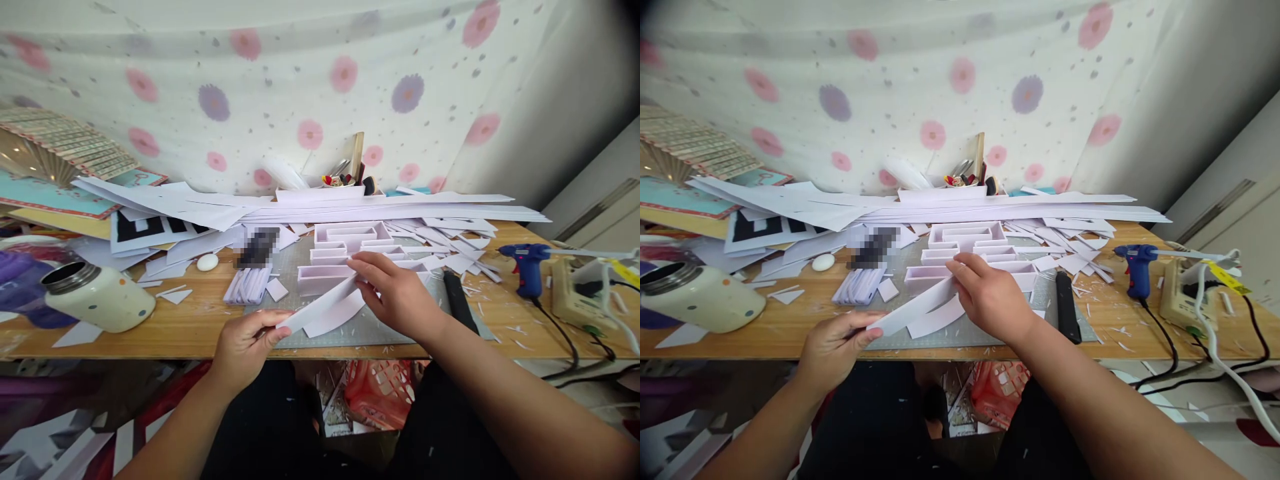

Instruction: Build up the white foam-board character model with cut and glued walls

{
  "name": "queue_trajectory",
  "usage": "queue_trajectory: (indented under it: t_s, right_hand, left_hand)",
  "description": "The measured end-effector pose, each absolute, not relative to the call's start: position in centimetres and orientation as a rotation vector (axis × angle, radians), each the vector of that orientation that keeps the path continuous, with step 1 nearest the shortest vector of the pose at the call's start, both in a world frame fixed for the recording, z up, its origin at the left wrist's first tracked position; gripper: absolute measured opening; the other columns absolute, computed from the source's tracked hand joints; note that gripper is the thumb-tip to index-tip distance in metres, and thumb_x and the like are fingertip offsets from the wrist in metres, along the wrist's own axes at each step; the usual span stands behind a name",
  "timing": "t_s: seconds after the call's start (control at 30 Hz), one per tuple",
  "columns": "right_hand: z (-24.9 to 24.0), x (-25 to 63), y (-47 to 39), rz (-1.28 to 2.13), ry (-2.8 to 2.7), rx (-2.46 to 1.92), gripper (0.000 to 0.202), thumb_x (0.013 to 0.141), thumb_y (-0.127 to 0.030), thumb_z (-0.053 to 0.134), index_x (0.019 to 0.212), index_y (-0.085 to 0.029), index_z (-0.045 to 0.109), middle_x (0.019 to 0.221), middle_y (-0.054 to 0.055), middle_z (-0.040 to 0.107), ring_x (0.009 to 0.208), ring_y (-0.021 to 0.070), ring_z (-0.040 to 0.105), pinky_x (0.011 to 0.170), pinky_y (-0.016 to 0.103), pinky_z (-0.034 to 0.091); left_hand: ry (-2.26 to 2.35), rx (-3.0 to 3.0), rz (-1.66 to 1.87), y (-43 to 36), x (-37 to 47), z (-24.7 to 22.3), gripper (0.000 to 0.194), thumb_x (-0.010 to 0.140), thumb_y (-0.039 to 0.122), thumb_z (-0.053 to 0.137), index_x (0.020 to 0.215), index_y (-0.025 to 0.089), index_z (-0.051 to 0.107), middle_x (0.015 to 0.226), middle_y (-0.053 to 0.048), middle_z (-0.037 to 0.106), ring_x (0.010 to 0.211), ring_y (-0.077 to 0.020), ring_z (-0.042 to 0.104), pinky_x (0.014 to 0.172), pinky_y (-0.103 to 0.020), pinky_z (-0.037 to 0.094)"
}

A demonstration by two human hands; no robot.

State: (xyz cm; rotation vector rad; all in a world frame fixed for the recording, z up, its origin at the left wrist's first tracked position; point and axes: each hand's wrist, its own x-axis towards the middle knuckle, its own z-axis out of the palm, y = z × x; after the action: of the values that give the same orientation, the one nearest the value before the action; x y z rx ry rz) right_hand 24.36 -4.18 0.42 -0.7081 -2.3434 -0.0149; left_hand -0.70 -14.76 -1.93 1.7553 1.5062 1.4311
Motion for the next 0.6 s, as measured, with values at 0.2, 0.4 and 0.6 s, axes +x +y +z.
queue_trajectory:
  t_s: [0.2,0.4,0.6]
  right_hand:
    - [1.5,24.8,-4.8,0.260,-2.398,-0.580,0.012,0.091,-0.026,0.061,0.094,-0.014,0.060,0.087,0.004,0.057,0.060,0.0124,0.054,0.056,0.024,0.044]
    - [1.6,24.7,-6.3,0.439,-2.402,-0.353,0.018,0.094,-0.032,0.060,0.087,-0.016,0.061,0.078,0.002,0.056,0.061,0.0134,0.053,0.054,0.024,0.038]
    - [0.2,23.7,-8.7,0.361,-2.442,-0.564,0.018,0.094,-0.022,0.056,0.110,-0.013,0.056,0.099,0.007,0.058,0.066,0.0144,0.055,0.060,0.025,0.043]
  left_hand:
    - [1.297,1.808,1.361,-14.3,-1.3,-1.7,0.008,0.074,0.018,0.071,0.080,0.022,0.073,0.079,-0.002,0.075,0.069,-0.0158,0.070,0.064,-0.021,0.055]
    - [1.063,1.897,1.227,-14.5,-4.0,-1.1,0.006,0.080,0.021,0.067,0.084,0.021,0.071,0.082,-0.003,0.075,0.071,-0.0172,0.070,0.064,-0.023,0.056]
    - [1.141,2.093,1.006,-17.5,-6.1,0.6,0.025,0.085,0.016,0.060,0.103,0.031,0.067,0.093,0.002,0.074,0.082,-0.0164,0.070,0.072,-0.024,0.055]
